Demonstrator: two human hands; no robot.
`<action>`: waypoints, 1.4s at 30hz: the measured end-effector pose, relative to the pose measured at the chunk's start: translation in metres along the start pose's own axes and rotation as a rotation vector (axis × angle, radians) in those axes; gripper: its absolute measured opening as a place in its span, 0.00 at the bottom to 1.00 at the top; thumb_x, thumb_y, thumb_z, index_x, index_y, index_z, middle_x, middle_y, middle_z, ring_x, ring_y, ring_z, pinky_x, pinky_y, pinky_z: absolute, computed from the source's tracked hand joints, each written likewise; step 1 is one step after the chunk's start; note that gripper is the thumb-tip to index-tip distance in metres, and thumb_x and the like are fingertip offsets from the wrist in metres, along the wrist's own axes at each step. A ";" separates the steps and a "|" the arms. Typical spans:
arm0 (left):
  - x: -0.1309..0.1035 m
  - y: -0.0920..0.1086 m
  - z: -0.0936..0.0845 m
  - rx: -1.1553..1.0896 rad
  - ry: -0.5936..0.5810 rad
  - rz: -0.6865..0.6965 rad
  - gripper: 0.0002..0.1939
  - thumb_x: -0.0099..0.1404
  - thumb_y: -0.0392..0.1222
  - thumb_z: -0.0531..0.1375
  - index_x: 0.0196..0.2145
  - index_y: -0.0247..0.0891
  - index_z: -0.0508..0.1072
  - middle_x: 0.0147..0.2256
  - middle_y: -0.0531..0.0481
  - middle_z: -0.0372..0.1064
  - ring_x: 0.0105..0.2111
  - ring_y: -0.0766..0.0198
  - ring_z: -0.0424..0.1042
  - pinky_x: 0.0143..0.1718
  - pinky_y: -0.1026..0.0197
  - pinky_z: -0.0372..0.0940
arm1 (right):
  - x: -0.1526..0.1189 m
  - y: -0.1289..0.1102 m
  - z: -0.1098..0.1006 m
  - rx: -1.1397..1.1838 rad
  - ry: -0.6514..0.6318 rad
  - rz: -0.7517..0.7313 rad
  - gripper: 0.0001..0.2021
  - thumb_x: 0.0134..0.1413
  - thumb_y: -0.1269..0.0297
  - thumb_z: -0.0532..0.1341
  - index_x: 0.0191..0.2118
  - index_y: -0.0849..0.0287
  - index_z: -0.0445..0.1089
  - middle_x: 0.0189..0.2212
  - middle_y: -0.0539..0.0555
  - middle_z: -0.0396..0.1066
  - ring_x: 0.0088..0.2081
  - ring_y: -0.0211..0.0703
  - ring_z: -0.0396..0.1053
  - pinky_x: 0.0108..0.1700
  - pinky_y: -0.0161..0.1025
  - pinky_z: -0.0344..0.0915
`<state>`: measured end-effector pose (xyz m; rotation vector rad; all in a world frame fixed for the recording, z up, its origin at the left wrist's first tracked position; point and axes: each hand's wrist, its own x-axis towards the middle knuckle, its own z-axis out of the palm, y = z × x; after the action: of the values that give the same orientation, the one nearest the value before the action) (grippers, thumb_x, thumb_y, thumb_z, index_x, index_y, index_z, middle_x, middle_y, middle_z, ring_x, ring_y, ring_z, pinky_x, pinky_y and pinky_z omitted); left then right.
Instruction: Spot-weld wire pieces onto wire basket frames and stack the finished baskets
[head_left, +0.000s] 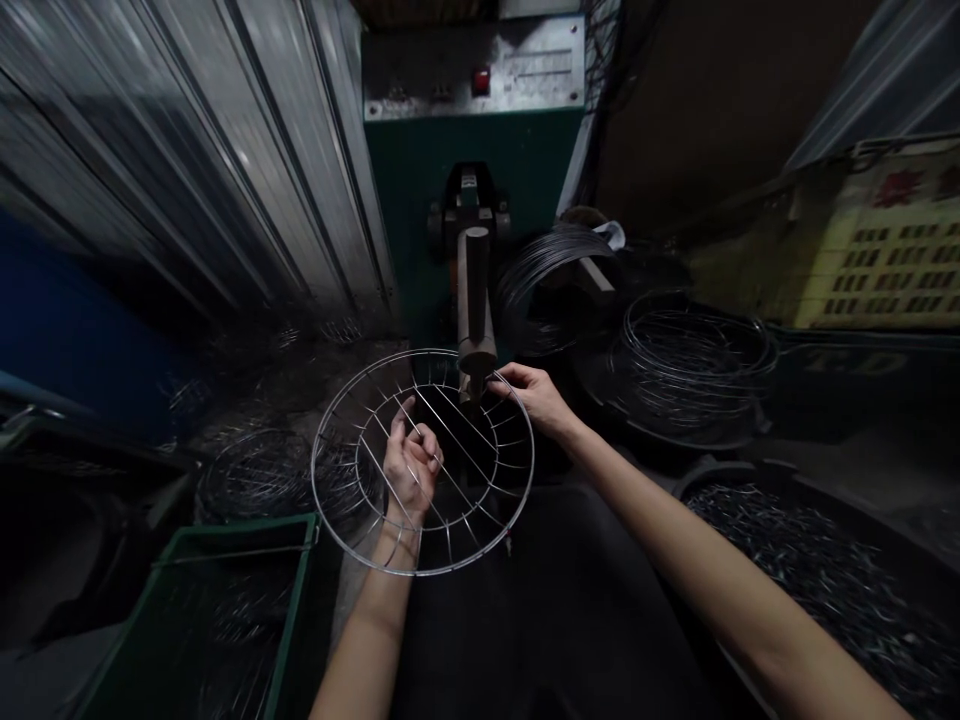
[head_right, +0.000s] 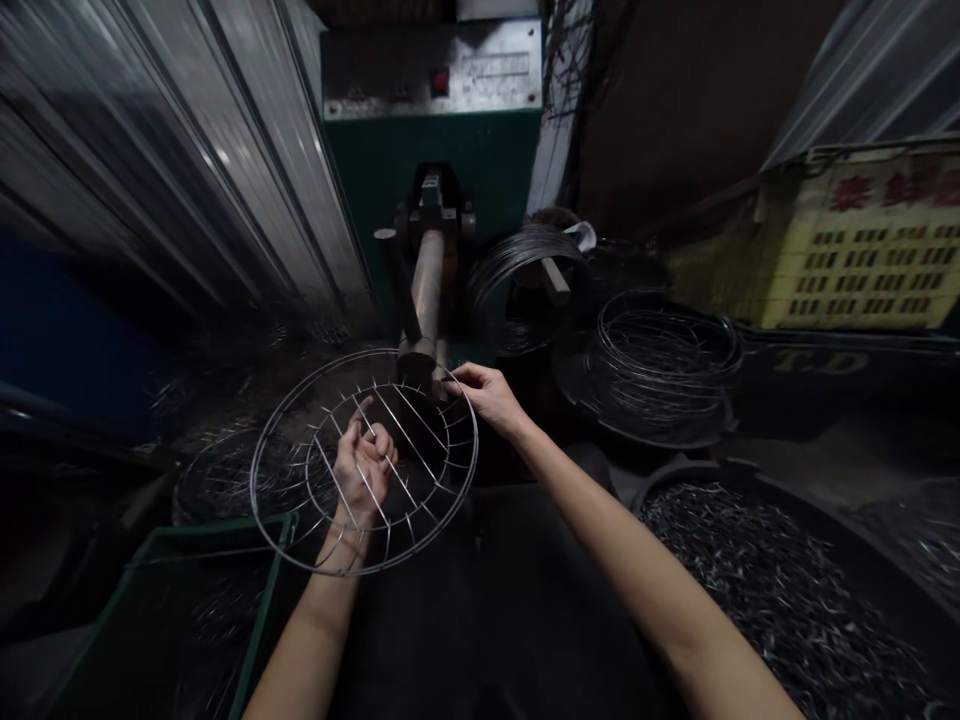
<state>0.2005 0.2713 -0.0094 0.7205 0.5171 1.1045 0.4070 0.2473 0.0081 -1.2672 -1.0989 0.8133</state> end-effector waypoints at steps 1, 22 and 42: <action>0.000 0.001 0.001 0.003 -0.015 0.007 0.20 0.64 0.49 0.52 0.51 0.41 0.63 0.17 0.58 0.57 0.14 0.72 0.53 0.14 0.71 0.49 | 0.000 0.002 0.000 0.021 0.001 0.008 0.13 0.40 0.55 0.68 0.31 0.58 0.74 0.28 0.49 0.73 0.32 0.39 0.68 0.39 0.37 0.64; 0.002 0.000 0.002 0.003 0.001 0.082 0.08 0.61 0.47 0.54 0.36 0.42 0.61 0.17 0.58 0.60 0.14 0.70 0.58 0.16 0.70 0.52 | -0.007 -0.002 0.000 0.012 0.028 0.061 0.18 0.38 0.51 0.68 0.31 0.60 0.72 0.26 0.49 0.71 0.27 0.36 0.64 0.32 0.36 0.62; 0.002 -0.002 0.000 -0.008 0.052 0.124 0.13 0.60 0.52 0.57 0.30 0.41 0.58 0.19 0.58 0.63 0.15 0.70 0.60 0.15 0.70 0.54 | -0.007 -0.004 0.006 -0.026 0.067 0.024 0.18 0.38 0.49 0.68 0.28 0.58 0.70 0.25 0.49 0.70 0.28 0.38 0.65 0.34 0.37 0.63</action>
<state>0.2023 0.2730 -0.0110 0.7257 0.5168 1.2427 0.3991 0.2418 0.0107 -1.3220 -1.0457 0.7714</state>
